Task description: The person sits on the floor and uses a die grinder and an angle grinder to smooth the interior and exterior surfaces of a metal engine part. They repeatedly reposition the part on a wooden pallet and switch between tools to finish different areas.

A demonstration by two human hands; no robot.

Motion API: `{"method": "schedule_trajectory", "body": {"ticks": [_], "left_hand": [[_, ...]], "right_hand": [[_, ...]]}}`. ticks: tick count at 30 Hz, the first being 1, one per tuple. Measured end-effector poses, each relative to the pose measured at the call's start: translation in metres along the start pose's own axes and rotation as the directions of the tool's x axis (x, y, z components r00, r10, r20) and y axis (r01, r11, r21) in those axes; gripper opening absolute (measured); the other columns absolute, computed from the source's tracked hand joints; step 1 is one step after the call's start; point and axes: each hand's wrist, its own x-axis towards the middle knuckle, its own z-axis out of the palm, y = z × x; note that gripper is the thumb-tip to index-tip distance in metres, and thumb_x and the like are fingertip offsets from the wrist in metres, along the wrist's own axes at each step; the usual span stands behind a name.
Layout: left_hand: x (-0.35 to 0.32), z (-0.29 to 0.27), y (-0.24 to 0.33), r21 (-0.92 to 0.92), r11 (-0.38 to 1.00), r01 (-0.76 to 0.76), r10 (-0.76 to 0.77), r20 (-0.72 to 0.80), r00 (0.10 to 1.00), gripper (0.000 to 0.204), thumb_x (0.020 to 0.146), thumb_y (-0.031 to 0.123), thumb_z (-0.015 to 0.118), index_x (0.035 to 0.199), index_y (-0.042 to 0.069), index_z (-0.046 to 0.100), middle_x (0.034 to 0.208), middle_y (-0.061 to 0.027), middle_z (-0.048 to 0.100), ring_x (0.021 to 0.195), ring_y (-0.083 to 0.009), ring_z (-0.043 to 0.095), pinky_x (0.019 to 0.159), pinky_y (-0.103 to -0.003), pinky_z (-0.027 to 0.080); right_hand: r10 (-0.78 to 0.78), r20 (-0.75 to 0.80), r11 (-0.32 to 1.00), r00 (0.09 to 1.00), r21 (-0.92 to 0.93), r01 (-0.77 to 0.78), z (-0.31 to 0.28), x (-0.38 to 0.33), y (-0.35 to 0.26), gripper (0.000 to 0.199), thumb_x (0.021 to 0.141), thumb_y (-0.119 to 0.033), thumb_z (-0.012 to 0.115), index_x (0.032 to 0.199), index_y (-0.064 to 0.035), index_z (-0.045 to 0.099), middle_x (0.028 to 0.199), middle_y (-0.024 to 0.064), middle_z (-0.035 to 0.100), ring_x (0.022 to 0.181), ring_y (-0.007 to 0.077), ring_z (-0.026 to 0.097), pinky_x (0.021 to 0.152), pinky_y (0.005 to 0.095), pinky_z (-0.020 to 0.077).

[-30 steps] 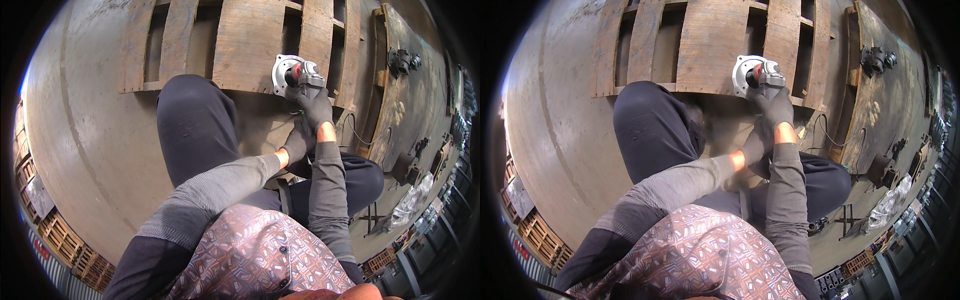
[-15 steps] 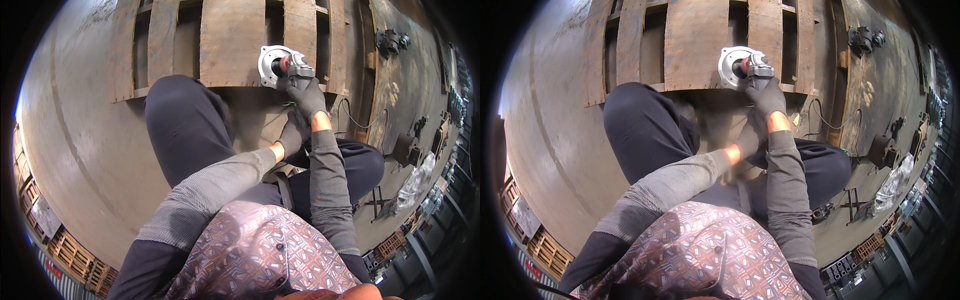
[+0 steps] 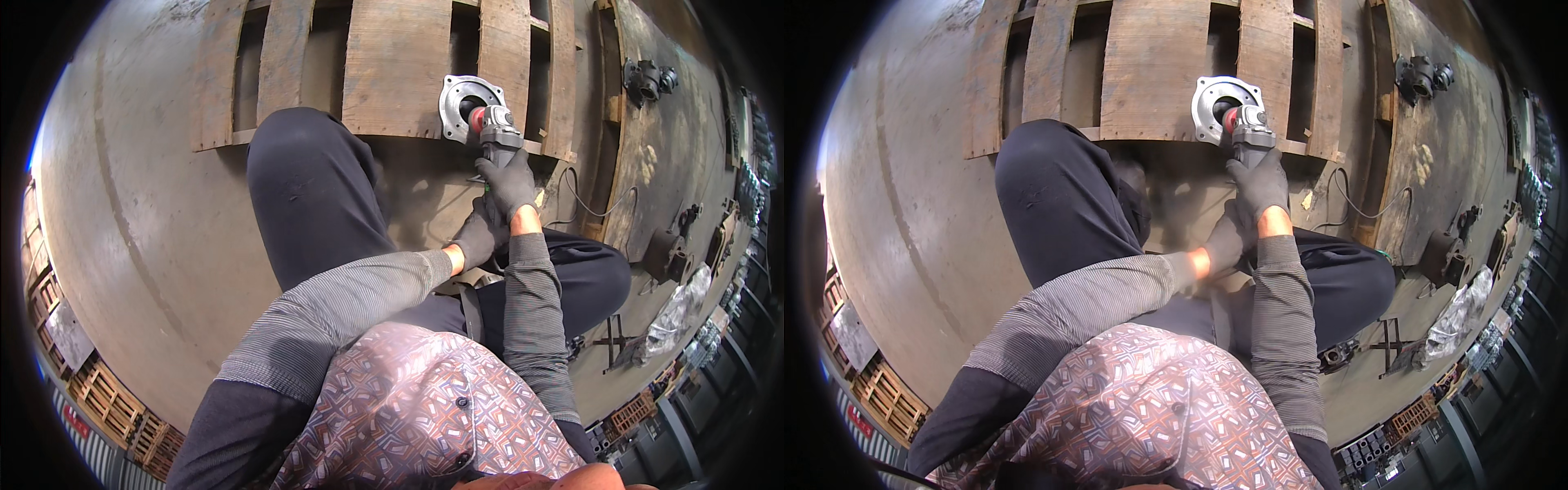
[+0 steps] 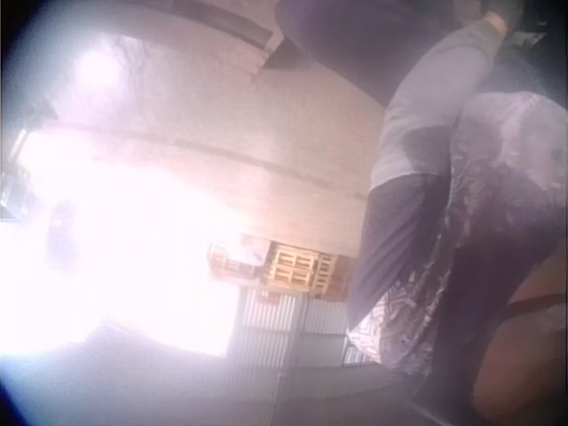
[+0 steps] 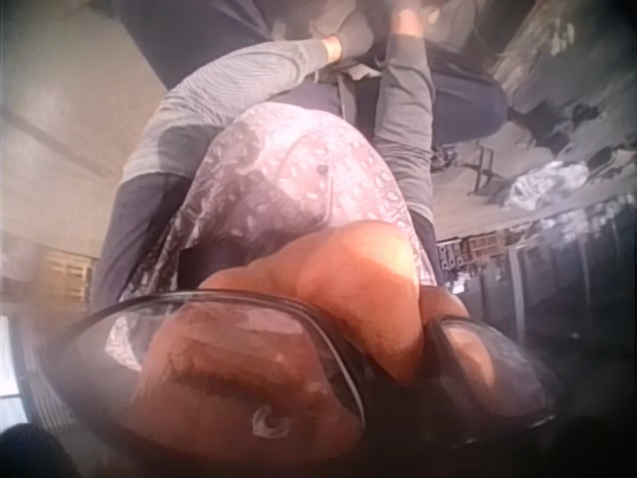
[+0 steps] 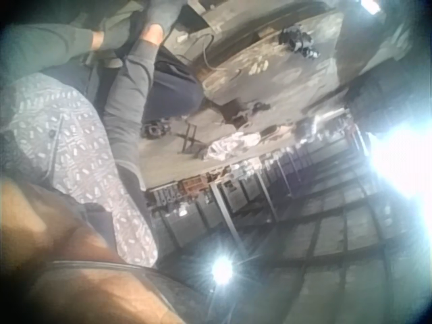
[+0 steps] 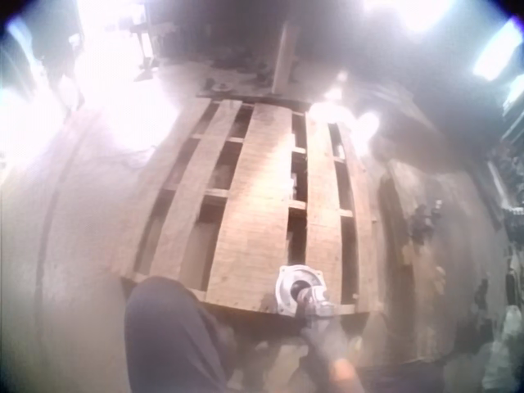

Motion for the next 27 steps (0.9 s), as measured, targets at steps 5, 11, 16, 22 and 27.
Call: {"method": "schedule_trajectory", "body": {"ticks": [5,11,16,22,27], "left_hand": [[-0.006,0.001,-0.011,0.019,0.98,-0.198,0.196,0.081,0.977,0.046,0.089,0.02,0.065,0.134,0.01,0.06,0.134,-0.0212,0.055,0.114,-0.047,0.05,0.092,-0.048,0.05],[-0.017,-0.019,0.009,0.115,0.987,-0.108,0.094,0.116,0.989,0.052,0.091,0.025,0.064,0.138,0.005,0.052,0.135,-0.0241,0.051,0.116,-0.0447,0.048,0.095,-0.047,0.047],[-0.019,-0.026,0.015,0.009,0.999,-0.037,0.036,0.075,0.997,0.066,0.089,0.032,0.066,0.143,0.002,0.043,0.135,-0.0263,0.048,0.118,-0.0441,0.048,0.104,-0.047,0.04],[-0.018,-0.035,0.023,-0.016,0.997,0.079,-0.078,0.078,0.994,0.066,0.088,0.031,0.067,0.142,0.0,0.044,0.137,-0.0277,0.049,0.12,-0.0439,0.048,0.104,-0.045,0.041],[-0.004,-0.045,0.023,0.172,0.983,0.066,-0.083,0.091,0.992,0.064,0.089,0.027,0.067,0.141,-0.001,0.045,0.134,-0.0301,0.05,0.121,-0.0461,0.05,0.102,-0.046,0.044]], "right_hand": [[-0.008,0.004,1.0,1.0,0.001,0.008,0.003,-0.005,-0.001,0.089,0.079,-0.05,0.081,0.136,0.0083,0.045,0.129,0.0358,0.063,0.123,0.0494,0.062,0.104,0.0505,0.0492],[-0.005,0.004,1.0,1.0,-0.02,0.005,0.012,-0.011,-0.003,0.089,0.08,-0.05,0.081,0.135,0.0098,0.044,0.127,0.0363,0.063,0.121,0.0497,0.062,0.103,0.051,0.0494],[-0.022,-0.011,0.999,1.0,-0.032,0.022,0.016,-0.017,-0.01,0.086,0.081,-0.048,0.08,0.134,0.01,0.044,0.126,0.0358,0.064,0.12,0.0494,0.063,0.103,0.0509,0.0495],[-0.059,0.043,0.998,0.997,-0.008,0.059,0.014,-0.02,-0.027,0.082,0.083,-0.043,0.077,0.133,0.012,0.044,0.128,0.035,0.064,0.122,0.0482,0.063,0.106,0.0495,0.0484],[-0.093,0.06,0.996,0.994,0.011,0.093,0.018,-0.009,-0.038,0.081,0.083,-0.042,0.078,0.134,0.0118,0.044,0.13,0.0356,0.062,0.123,0.048,0.061,0.106,0.0494,0.0481]]}}
